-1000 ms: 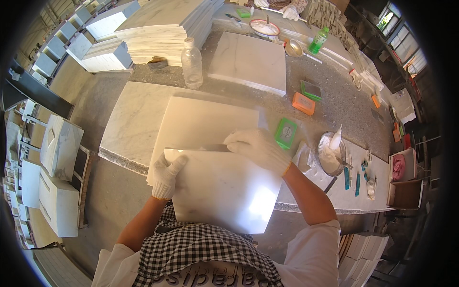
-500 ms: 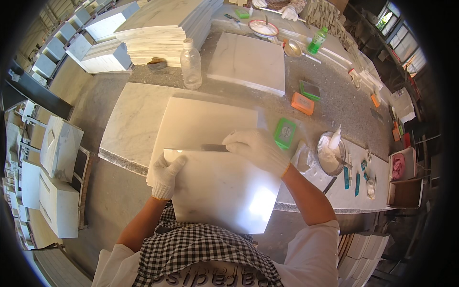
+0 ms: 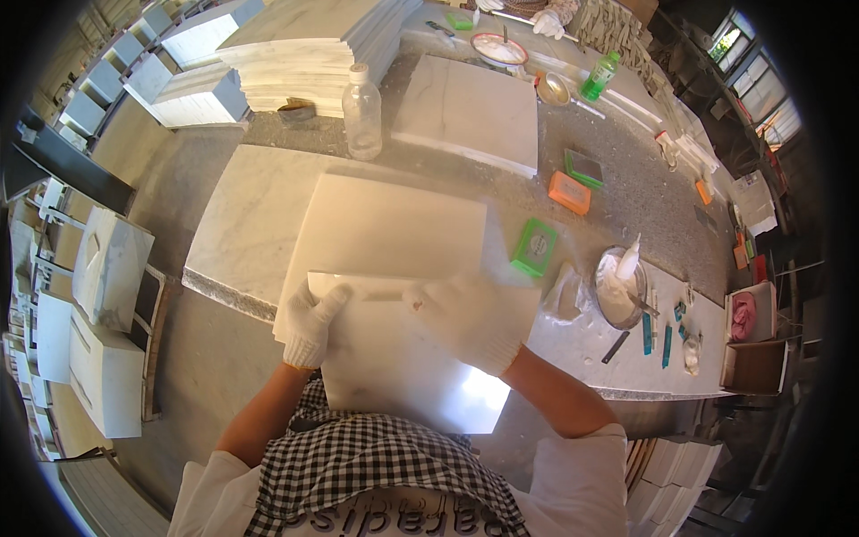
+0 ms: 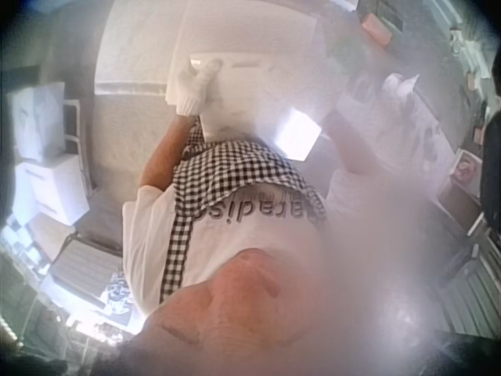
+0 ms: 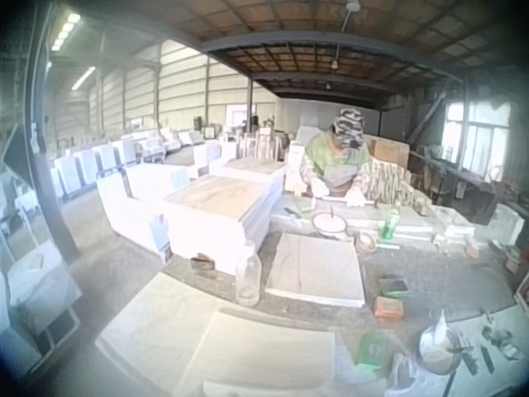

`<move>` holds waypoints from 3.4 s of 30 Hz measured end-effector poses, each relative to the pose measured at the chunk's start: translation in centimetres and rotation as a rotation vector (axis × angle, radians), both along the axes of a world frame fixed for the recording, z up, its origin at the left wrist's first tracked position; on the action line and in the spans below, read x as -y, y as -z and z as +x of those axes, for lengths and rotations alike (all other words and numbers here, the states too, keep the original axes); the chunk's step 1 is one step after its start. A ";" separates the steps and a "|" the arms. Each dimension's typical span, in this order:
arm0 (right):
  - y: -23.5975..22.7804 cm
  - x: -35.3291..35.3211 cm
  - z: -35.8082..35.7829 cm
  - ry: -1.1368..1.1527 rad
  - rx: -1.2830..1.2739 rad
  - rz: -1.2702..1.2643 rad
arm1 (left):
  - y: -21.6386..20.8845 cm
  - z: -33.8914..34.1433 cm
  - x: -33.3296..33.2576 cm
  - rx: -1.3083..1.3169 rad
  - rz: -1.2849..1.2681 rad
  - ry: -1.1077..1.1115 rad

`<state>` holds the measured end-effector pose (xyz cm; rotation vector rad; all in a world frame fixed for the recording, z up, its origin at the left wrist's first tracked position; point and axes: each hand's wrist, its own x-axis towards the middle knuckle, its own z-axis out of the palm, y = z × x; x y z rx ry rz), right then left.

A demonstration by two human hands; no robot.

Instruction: The person carries a white rectangular panel to a workbench, places it down, and uses a putty knife to spread a white paste from a metal bowl onto the panel surface. The person repeatedly scoops paste and spreads it across the panel, then lifts and repositions the panel to continue applying the paste.

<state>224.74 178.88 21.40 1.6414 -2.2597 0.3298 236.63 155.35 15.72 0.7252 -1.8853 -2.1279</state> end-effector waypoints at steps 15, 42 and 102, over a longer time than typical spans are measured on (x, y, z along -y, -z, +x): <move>1.3 1.4 0.4 0.037 -0.055 -0.074 | 0.8 0.0 0.2 0.000 0.022 -0.001; 0.8 2.3 -0.3 0.052 -0.045 -0.117 | -0.2 0.0 0.0 0.003 0.025 -0.022; -0.9 1.5 -0.6 0.156 0.282 -0.251 | 0.3 0.1 -0.2 -0.035 0.061 -0.035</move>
